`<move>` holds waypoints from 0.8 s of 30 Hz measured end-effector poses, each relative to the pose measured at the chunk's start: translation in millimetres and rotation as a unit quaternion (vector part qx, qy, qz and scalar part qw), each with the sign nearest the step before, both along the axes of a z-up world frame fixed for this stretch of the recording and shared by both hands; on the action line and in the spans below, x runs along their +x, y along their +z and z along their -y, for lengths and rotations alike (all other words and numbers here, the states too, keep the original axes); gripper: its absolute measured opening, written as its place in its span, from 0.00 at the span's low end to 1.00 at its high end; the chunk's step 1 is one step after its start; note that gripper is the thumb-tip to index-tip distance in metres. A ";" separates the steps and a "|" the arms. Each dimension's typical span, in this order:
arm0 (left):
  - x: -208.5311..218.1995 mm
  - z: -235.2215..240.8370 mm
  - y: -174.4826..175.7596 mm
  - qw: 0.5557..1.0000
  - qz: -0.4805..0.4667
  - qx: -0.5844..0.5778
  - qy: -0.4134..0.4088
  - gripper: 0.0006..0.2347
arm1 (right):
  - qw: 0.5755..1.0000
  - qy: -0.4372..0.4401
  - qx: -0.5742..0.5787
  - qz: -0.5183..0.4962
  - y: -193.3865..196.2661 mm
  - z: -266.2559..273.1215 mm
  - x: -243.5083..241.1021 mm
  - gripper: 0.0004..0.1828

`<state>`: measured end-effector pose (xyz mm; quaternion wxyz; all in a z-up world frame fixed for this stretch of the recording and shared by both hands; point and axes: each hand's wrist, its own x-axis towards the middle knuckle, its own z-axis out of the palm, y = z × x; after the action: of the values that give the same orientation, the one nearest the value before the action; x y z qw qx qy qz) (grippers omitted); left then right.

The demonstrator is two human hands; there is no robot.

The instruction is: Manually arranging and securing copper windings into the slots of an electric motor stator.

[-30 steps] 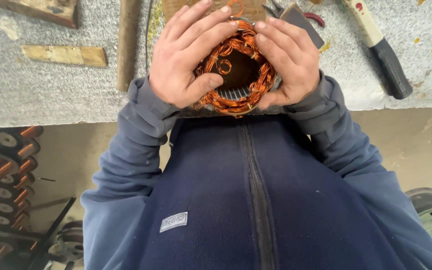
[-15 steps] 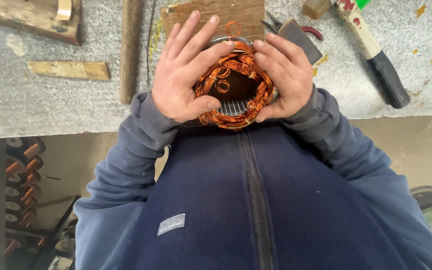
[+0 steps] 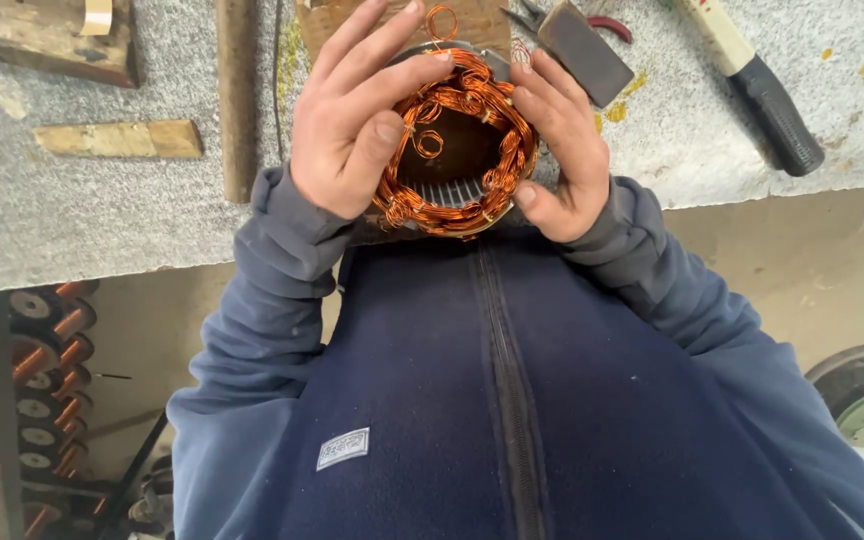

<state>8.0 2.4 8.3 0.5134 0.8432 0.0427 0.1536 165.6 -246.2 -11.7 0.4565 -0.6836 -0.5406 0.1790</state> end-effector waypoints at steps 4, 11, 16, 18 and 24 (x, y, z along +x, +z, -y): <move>0.0 0.9 -2.3 1.000 0.003 0.020 0.005 0.27 | 1.000 -0.014 0.006 -0.003 -4.7 -1.6 -1.7 0.38; -1.1 1.7 -7.7 1.000 0.030 -0.002 0.002 0.29 | 0.999 -0.011 -0.007 -0.030 -3.6 6.7 -7.5 0.39; -15.7 13.6 6.7 0.996 0.065 0.028 0.062 0.27 | 0.998 -0.008 0.042 0.044 -0.7 14.7 -14.2 0.39; -33.6 25.3 -2.1 0.990 0.086 0.021 0.110 0.25 | 0.988 -0.011 0.097 0.120 -2.7 19.0 -14.9 0.35; -78.6 61.7 -25.9 0.919 0.246 0.309 0.020 0.10 | 0.915 0.041 0.166 0.366 12.4 15.9 -19.2 0.15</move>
<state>-70.7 -59.2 -17.6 0.2189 0.8944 -0.1175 0.3719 146.4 -262.1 0.7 0.3257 -0.5925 -0.7197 -0.1576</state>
